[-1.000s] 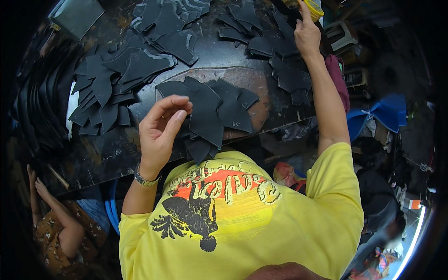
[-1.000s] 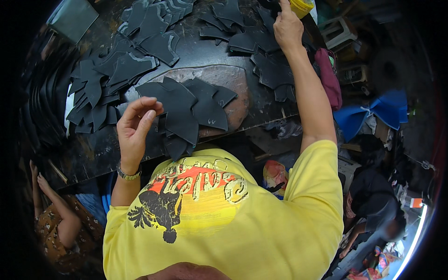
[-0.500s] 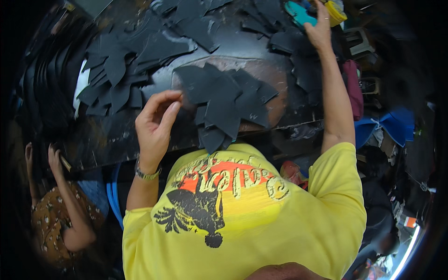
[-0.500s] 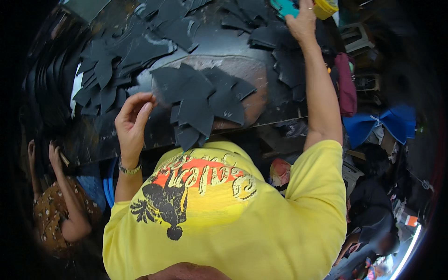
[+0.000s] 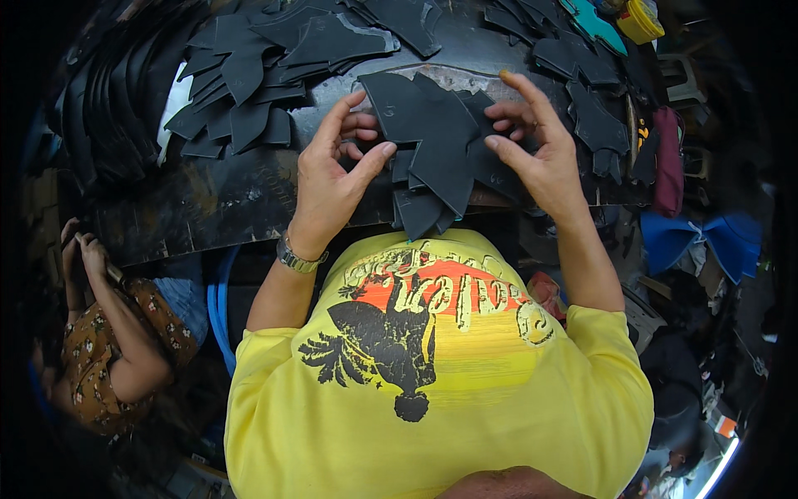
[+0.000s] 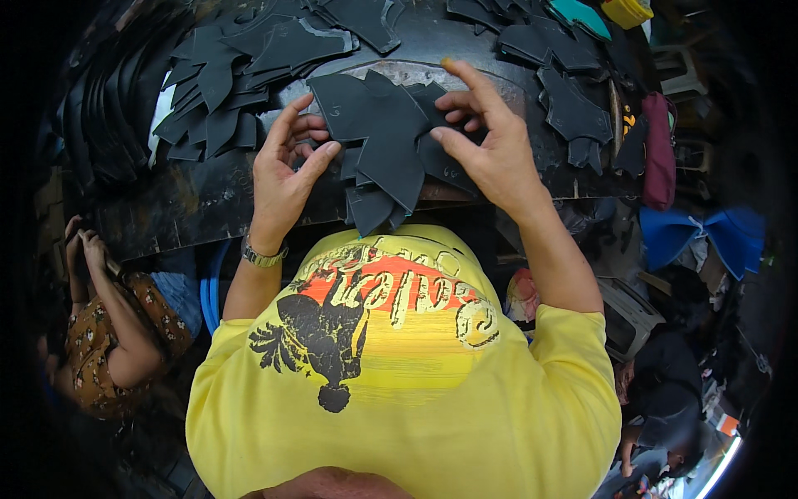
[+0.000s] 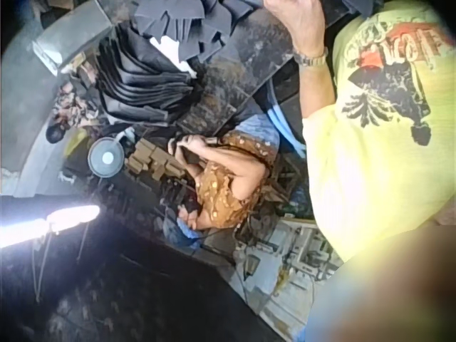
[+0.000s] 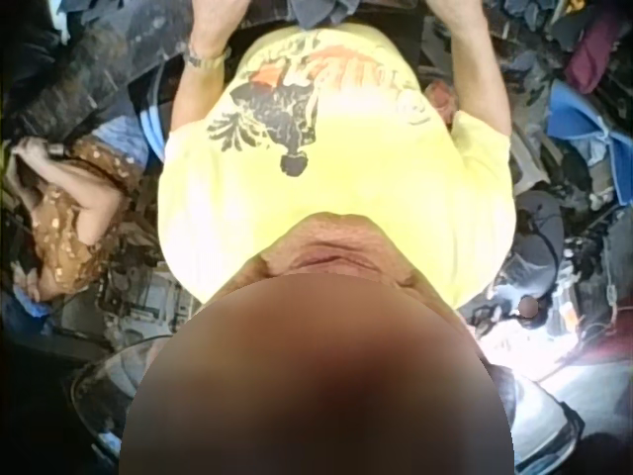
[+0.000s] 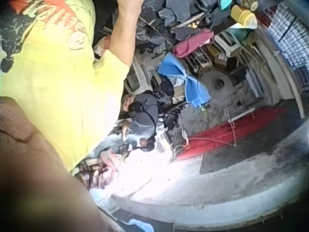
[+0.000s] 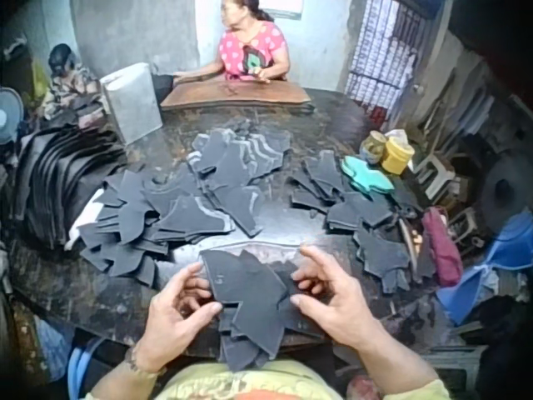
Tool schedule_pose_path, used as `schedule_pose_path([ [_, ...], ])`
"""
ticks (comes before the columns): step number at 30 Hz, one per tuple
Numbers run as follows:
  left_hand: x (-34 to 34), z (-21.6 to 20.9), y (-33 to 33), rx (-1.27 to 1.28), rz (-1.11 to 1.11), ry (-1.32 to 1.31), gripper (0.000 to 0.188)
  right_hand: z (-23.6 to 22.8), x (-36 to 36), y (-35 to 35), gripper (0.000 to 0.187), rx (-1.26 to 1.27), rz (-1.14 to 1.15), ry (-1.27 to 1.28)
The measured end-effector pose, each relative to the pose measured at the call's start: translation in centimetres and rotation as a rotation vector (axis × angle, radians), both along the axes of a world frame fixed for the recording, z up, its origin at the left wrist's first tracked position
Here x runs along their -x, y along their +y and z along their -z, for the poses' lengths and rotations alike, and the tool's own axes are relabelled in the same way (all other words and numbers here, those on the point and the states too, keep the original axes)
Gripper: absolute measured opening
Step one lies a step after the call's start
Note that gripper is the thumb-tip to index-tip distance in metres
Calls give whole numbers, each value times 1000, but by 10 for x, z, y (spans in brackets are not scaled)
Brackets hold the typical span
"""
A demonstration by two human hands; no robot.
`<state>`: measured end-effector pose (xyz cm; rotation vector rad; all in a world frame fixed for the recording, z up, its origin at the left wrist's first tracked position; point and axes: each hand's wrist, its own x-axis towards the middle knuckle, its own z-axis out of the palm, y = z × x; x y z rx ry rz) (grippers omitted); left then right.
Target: The person sorts and stacks pre-cut black and green leather pieces on a workbench. They repeatedly pick up pieces, separate them by color, and arrange them into neat piles.
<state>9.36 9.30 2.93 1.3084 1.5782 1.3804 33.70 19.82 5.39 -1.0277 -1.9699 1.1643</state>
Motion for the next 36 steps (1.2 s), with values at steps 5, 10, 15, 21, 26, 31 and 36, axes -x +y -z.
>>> schedule_pose_path([
  [5,-6,4,8,-19,-15,-36,72,5,9,-12,75,-137,-11,-96],
  [10,-9,9,22,17,35,-278,62,6,1,-10,76,-65,-43,-69],
  [15,-3,7,23,72,13,-651,42,11,-10,3,64,229,27,263],
  [21,10,10,14,-14,-61,-1124,18,13,-13,2,69,-8,57,69],
  [26,32,13,10,-26,79,-1457,26,6,-12,1,74,-73,51,-117],
  [31,40,11,4,-33,238,-1647,33,7,-6,-4,74,-197,18,-195],
  [36,41,20,2,-76,283,-1666,33,12,-5,-1,65,-205,88,-22],
])
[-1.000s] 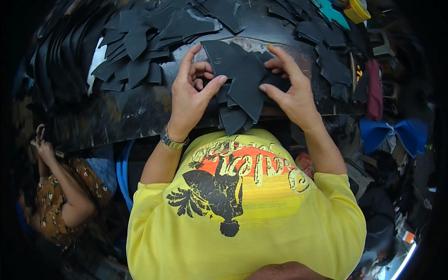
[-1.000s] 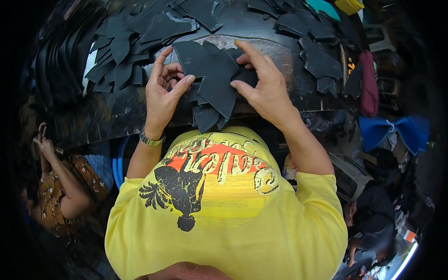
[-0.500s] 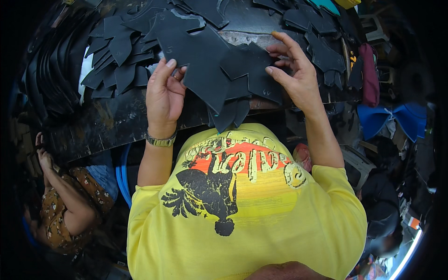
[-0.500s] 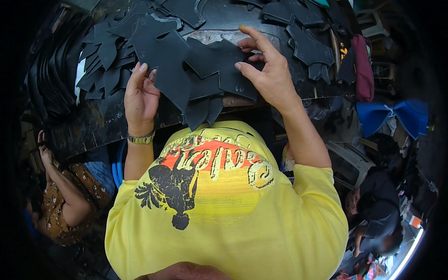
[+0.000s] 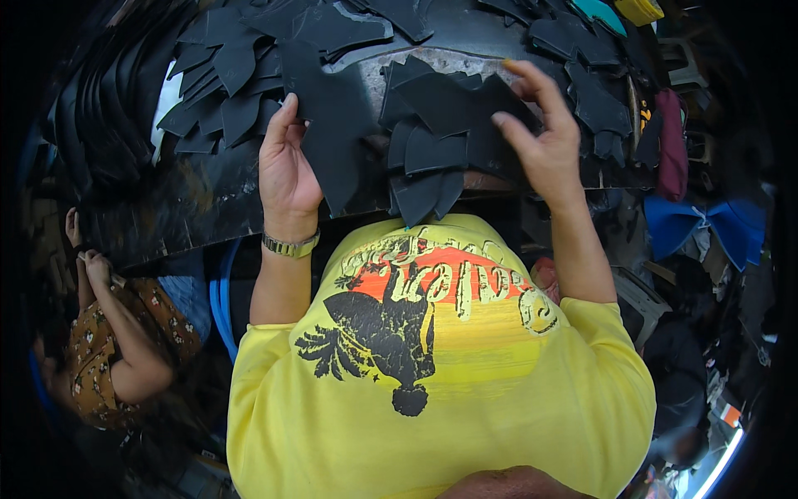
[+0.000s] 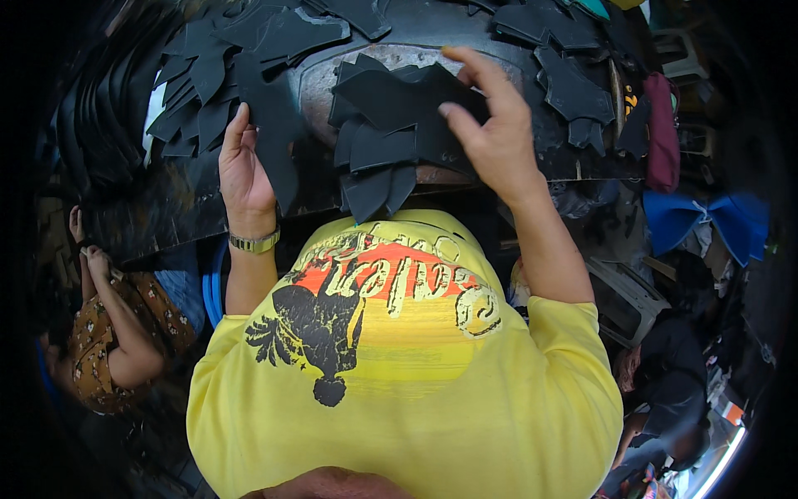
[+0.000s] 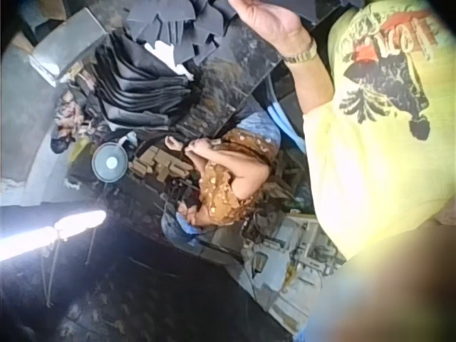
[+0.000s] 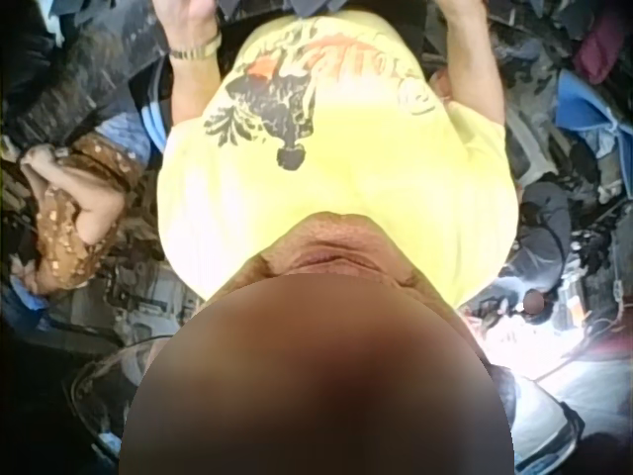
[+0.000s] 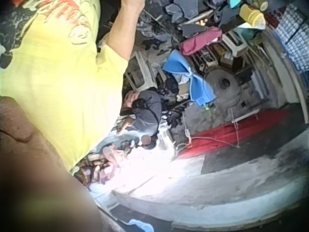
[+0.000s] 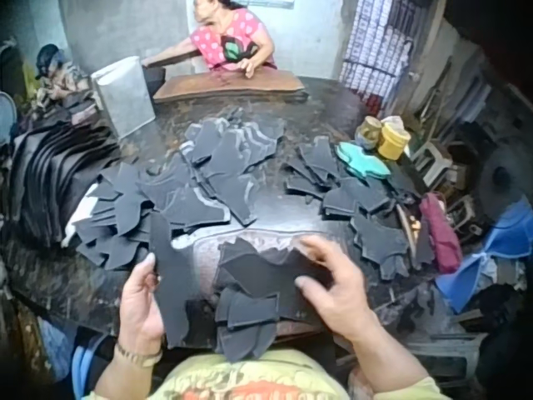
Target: The person sorts and stacks pre-cut black and green leather pieces on a workbench. They repeatedly pick up pieces, separate them by color, and arrange them into neat piles.
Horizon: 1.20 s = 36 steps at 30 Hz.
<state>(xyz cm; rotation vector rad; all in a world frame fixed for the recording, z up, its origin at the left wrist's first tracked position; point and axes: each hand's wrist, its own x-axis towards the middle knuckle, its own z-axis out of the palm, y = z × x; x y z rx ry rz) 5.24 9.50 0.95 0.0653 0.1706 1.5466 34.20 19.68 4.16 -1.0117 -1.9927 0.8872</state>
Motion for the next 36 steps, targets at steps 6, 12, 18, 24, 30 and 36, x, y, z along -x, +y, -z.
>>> schedule_pose_path([
  [6,5,1,-3,-19,-20,-11,36,2,-23,29,48,377,191,660],
  [12,-5,-6,-12,118,82,29,36,18,-39,40,46,209,311,280],
  [18,-22,-17,-13,139,197,166,36,6,-32,23,52,-183,252,-139],
  [24,-35,-30,-8,95,264,416,42,-22,-25,-6,101,-158,-178,-377],
  [30,-31,-29,-8,130,226,453,40,-16,-23,-6,99,-94,-121,-395],
  [36,-28,-28,-8,145,212,479,41,-20,-39,6,85,98,-131,-211],
])
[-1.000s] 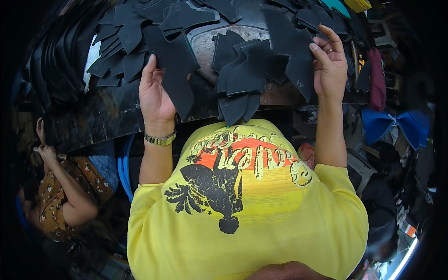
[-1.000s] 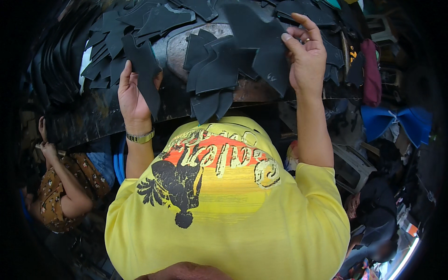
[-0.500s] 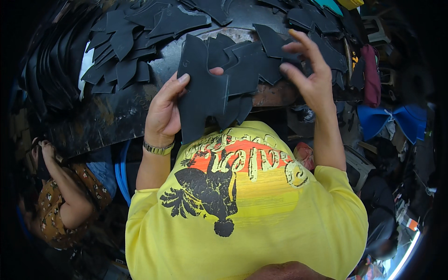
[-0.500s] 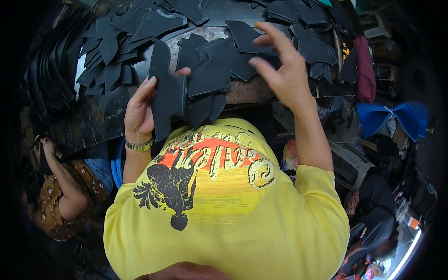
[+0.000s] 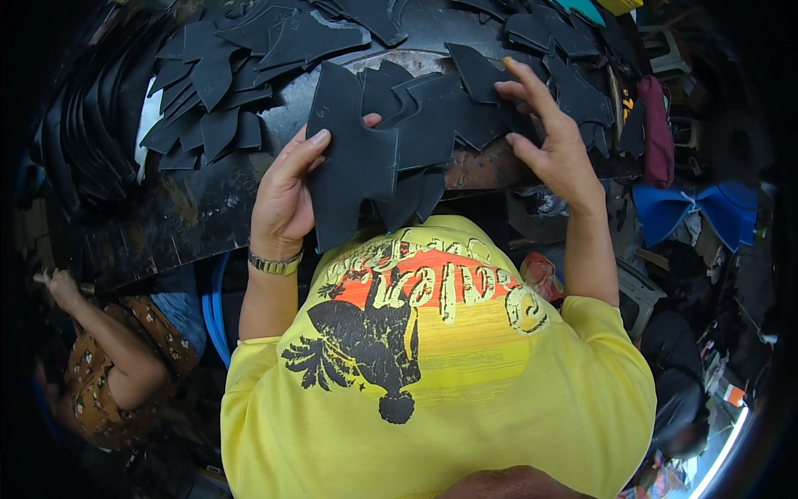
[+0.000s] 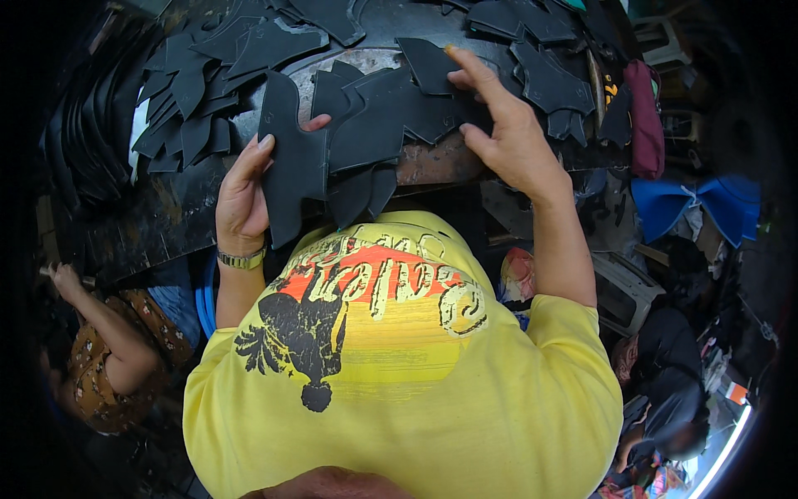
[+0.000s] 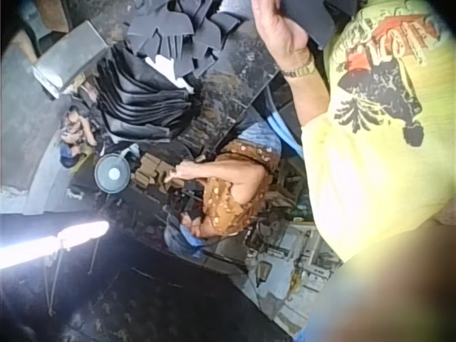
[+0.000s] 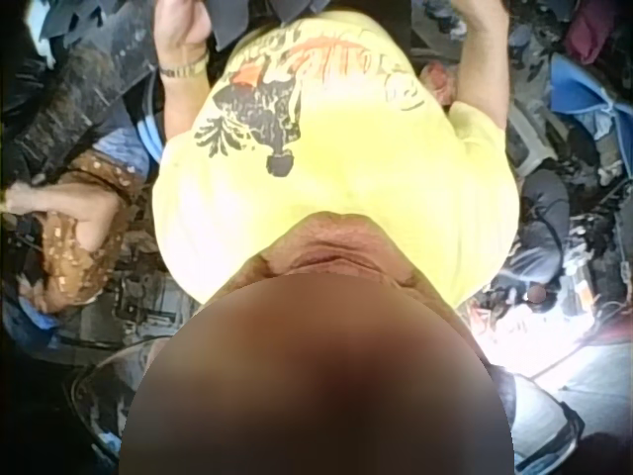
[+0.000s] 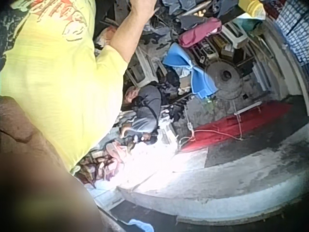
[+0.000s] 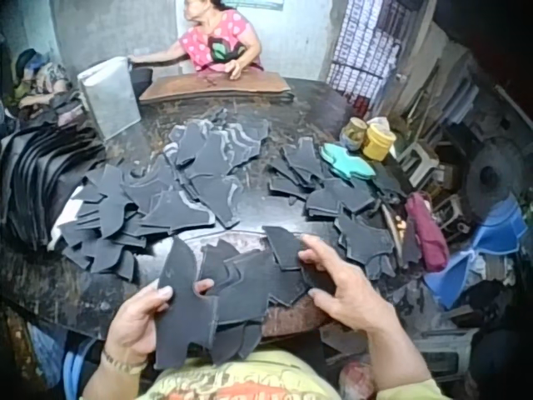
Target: The person sorts and stacks pre-cut black and green leather pieces on a workbench. They repeatedly pick up pieces, separate them by color, and arrange them into neat piles.
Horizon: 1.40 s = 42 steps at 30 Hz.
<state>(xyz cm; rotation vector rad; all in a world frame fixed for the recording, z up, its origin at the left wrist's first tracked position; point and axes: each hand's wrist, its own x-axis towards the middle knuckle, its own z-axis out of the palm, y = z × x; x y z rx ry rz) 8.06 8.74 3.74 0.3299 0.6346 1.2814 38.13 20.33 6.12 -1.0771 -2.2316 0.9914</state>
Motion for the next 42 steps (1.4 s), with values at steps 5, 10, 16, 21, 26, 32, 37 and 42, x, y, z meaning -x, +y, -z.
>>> schedule_pose_path([
  [5,-1,1,-1,-13,7,7,42,8,0,1,77,-1,3,121],
  [10,0,1,0,-26,15,2,42,8,3,-6,77,-95,-78,-22],
  [16,1,3,-2,-39,14,-44,41,5,14,-7,72,-367,-151,-182],
  [21,-1,1,-3,51,-90,0,40,6,18,-8,59,-482,-162,-199],
  [26,4,-1,-2,-49,-23,-80,39,12,23,-8,48,-332,106,205],
  [32,20,11,-12,1,-304,121,34,22,22,-8,47,-168,264,500],
  [37,37,24,-17,92,-518,712,39,24,22,-12,56,-3,188,420],
  [42,31,29,-23,-57,-553,1515,59,27,33,-22,66,41,121,443],
])
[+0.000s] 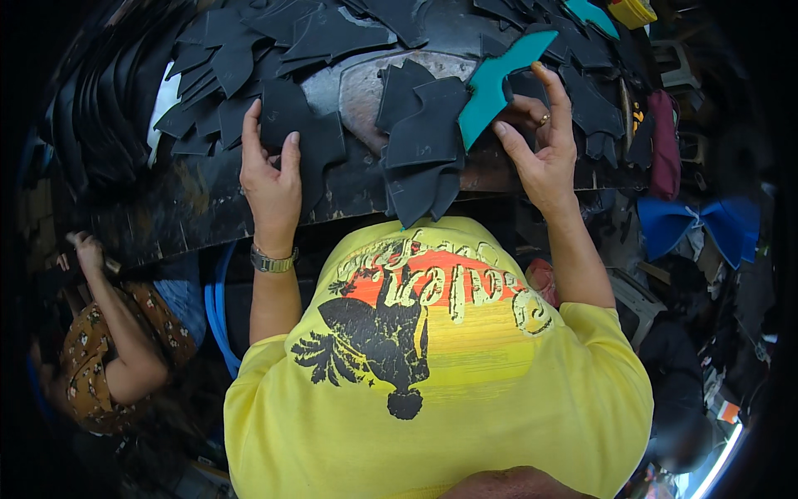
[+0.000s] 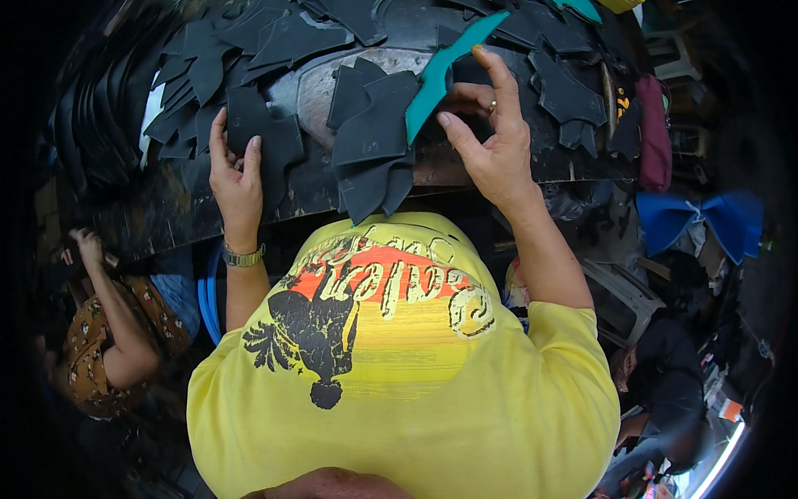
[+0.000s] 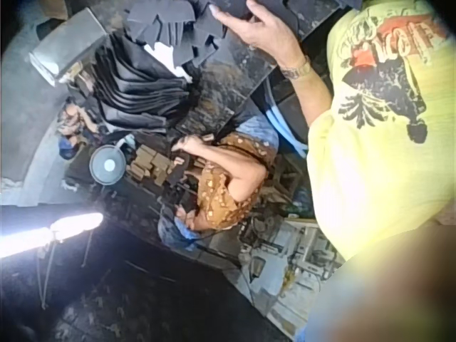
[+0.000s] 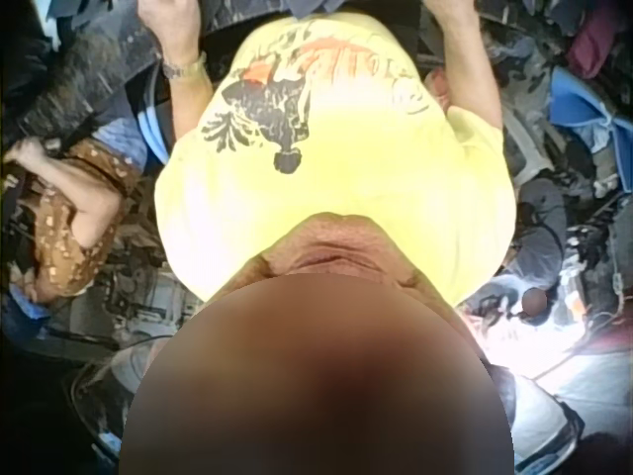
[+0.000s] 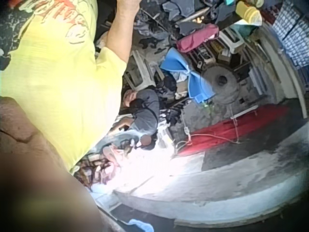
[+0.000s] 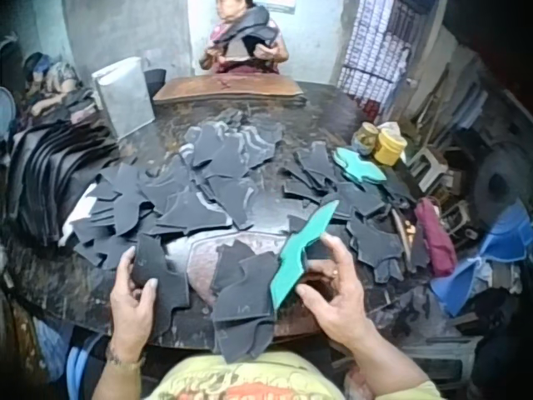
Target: The person sorts and stacks pre-cut black and green leather pieces on a workbench. They repeatedly pick up pieces, separate them by color, and arrange them into neat piles.
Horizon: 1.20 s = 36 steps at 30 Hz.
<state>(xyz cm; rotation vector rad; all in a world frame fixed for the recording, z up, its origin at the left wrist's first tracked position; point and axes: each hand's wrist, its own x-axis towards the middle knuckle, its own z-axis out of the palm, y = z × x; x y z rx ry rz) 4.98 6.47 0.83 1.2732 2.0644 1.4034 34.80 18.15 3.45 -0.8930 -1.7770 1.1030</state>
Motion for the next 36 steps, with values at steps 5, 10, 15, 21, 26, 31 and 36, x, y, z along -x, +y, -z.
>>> schedule_pose_path([
  [5,-2,-7,0,67,-40,526,60,1,4,1,52,-118,5,-135],
  [10,0,-12,0,148,-33,451,61,1,0,2,41,-11,5,-97],
  [15,1,-15,-2,141,-42,421,57,0,-4,1,40,37,-35,46],
  [21,-8,-28,3,-49,4,396,40,3,-3,5,32,145,-9,169],
  [26,-49,-40,18,30,397,-90,40,6,3,3,34,175,31,153],
  [31,-63,-36,34,106,466,-122,48,7,1,11,42,138,119,285],
  [36,-53,-27,36,-22,439,-551,40,0,-13,25,58,261,144,625],
])
